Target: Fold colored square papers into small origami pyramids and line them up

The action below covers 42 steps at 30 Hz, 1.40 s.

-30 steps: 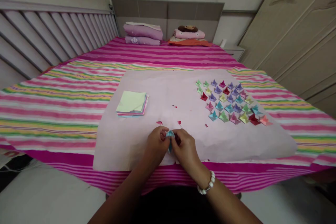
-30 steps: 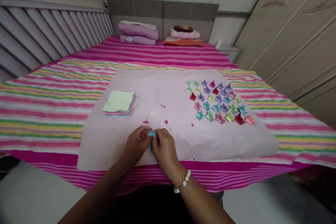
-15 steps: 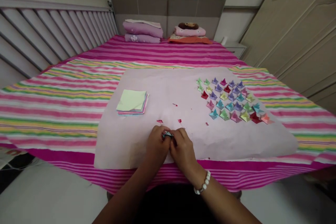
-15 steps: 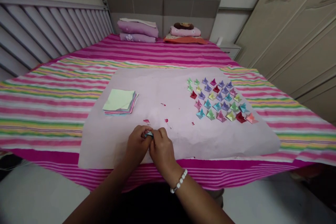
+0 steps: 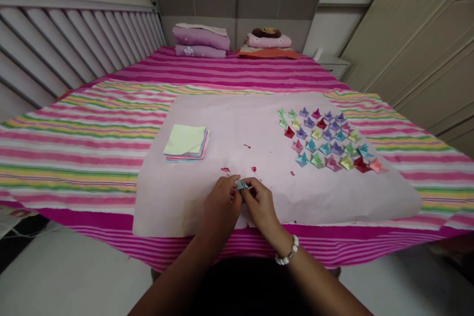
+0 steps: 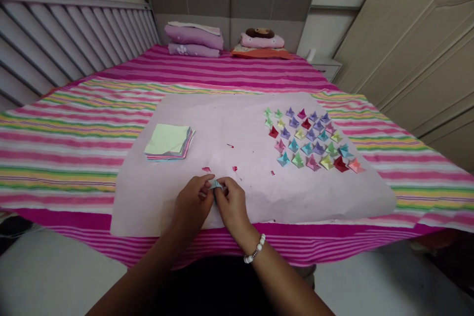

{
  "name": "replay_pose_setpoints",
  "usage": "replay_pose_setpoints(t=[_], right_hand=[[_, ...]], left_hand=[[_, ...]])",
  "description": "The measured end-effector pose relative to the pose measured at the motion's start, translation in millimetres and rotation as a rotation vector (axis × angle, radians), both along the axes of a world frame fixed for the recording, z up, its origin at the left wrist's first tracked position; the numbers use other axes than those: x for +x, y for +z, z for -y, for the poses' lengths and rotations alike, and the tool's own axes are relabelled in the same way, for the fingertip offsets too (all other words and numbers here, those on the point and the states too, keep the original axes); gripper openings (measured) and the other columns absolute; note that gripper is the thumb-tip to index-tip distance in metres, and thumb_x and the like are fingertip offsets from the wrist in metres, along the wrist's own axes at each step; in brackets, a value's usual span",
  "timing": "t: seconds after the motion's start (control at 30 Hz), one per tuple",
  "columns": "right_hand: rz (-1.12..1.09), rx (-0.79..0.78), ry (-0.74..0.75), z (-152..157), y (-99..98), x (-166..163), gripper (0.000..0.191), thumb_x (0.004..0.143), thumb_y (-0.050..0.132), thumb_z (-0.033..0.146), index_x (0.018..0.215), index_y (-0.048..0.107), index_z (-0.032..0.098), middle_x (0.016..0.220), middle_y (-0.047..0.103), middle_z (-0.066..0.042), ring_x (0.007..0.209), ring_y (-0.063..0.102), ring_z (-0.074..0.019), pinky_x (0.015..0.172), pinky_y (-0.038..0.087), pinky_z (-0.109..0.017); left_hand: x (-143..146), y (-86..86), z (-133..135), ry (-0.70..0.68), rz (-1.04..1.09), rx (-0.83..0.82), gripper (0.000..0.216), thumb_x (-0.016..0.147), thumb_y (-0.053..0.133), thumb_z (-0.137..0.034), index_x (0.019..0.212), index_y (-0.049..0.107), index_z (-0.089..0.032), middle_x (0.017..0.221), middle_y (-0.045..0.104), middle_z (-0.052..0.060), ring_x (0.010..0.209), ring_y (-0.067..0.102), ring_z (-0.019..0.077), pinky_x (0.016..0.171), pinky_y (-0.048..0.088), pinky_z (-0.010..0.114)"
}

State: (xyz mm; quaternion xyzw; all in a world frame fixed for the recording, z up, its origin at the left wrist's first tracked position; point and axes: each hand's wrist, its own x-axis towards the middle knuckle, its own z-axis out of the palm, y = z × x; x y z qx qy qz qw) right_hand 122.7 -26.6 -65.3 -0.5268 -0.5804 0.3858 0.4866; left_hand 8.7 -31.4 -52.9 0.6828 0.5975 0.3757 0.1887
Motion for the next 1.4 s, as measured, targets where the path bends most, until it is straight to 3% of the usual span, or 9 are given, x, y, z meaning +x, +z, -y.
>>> replay_pose_setpoints(t=[0.2, 0.43, 0.57, 0.7, 0.87, 0.97, 1.03, 1.2, 1.4], right_hand=[[0.068, -0.014, -0.105, -2, -1.0, -1, 0.006, 0.073, 0.056, 0.018, 0.067, 0.056, 0.019, 0.057, 0.052, 0.004, 0.054, 0.047, -0.0135, 0.052, 0.036, -0.025], [0.021, 0.01, -0.104, 0, -0.7, 2, 0.01, 0.076, 0.051, 0.021, 0.078, 0.061, 0.019, 0.064, 0.056, 0.002, 0.059, 0.05, -0.0146, 0.058, 0.04, -0.026], [-0.001, -0.009, -0.118, -2, 0.8, 5, 0.01, 0.072, 0.052, 0.02, 0.063, 0.053, 0.02, 0.057, 0.049, 0.005, 0.055, 0.044, -0.0127, 0.053, 0.037, -0.024], [-0.113, -0.06, -0.134, -3, 2.6, 8, 0.004, 0.068, 0.053, 0.021, 0.064, 0.053, 0.02, 0.057, 0.048, 0.005, 0.053, 0.044, -0.0115, 0.048, 0.037, -0.023], [-0.263, -0.194, -0.071, -3, 5.9, 9, 0.04, 0.065, 0.056, 0.023, 0.104, 0.063, 0.017, 0.054, 0.053, 0.007, 0.043, 0.048, -0.0117, 0.042, 0.04, -0.023], [-0.289, -0.245, -0.028, -3, 9.2, 9, 0.033, 0.066, 0.058, 0.026, 0.097, 0.065, 0.016, 0.048, 0.052, 0.007, 0.038, 0.049, -0.0122, 0.04, 0.04, -0.023], [-0.292, -0.25, -0.025, -2, 10.9, 9, 0.027, 0.067, 0.06, 0.03, 0.09, 0.064, 0.017, 0.048, 0.055, 0.006, 0.038, 0.049, -0.0123, 0.039, 0.039, -0.023], [-0.239, -0.217, -0.054, -1, 10.2, 10, 0.019, 0.069, 0.057, 0.027, 0.085, 0.063, 0.019, 0.05, 0.056, 0.005, 0.041, 0.051, -0.0134, 0.042, 0.04, -0.024], [-0.22, -0.085, -0.107, -1, 6.5, 6, 0.02, 0.062, 0.055, 0.018, 0.081, 0.064, 0.018, 0.071, 0.064, 0.0, 0.059, 0.058, -0.0152, 0.051, 0.046, -0.025]], left_hand=[[0, -4.6, 6, 0.013, -0.081, 0.1, 0.034, 0.081, 0.052, -0.008, 0.111, 0.061, -0.022, 0.09, 0.067, 0.003, 0.082, 0.064, 0.017, 0.073, 0.051, 0.027], [1, -1.3, 5, -0.018, 0.029, 0.127, 0.022, 0.083, 0.053, -0.013, 0.1, 0.064, -0.022, 0.09, 0.069, 0.003, 0.085, 0.065, 0.0175, 0.081, 0.051, 0.031], [-4, -0.6, 1, -0.037, 0.243, -0.001, 0.027, 0.079, 0.062, -0.021, 0.106, 0.062, -0.019, 0.1, 0.069, 0.006, 0.093, 0.065, 0.0194, 0.087, 0.051, 0.035], [-9, -3.0, 2, -0.042, 0.374, -0.213, 0.057, 0.063, 0.077, -0.026, 0.116, 0.058, -0.018, 0.11, 0.067, 0.009, 0.096, 0.064, 0.0214, 0.082, 0.053, 0.036], [-12, -3.3, 4, -0.053, 0.555, -0.376, 0.056, 0.06, 0.076, -0.027, 0.112, 0.058, -0.017, 0.087, 0.067, 0.002, 0.069, 0.063, 0.0138, 0.064, 0.053, 0.028], [-13, -1.0, 2, -0.046, 0.726, -0.403, 0.056, 0.061, 0.075, -0.03, 0.111, 0.054, -0.014, 0.074, 0.063, -0.001, 0.066, 0.063, 0.0136, 0.064, 0.052, 0.027], [-14, 0.1, 2, -0.024, 0.782, -0.371, 0.062, 0.059, 0.076, -0.029, 0.114, 0.05, -0.014, 0.081, 0.063, 0.0, 0.068, 0.064, 0.0133, 0.067, 0.053, 0.029], [-11, -0.8, 8, 0.044, 0.592, -0.134, 0.051, 0.066, 0.073, -0.025, 0.109, 0.048, -0.019, 0.11, 0.059, 0.009, 0.08, 0.066, 0.0146, 0.07, 0.056, 0.03], [-5, -4.4, 12, 0.066, 0.251, 0.032, 0.028, 0.074, 0.064, -0.02, 0.101, 0.055, -0.019, 0.102, 0.062, 0.006, 0.078, 0.064, 0.0143, 0.059, 0.053, 0.024]])
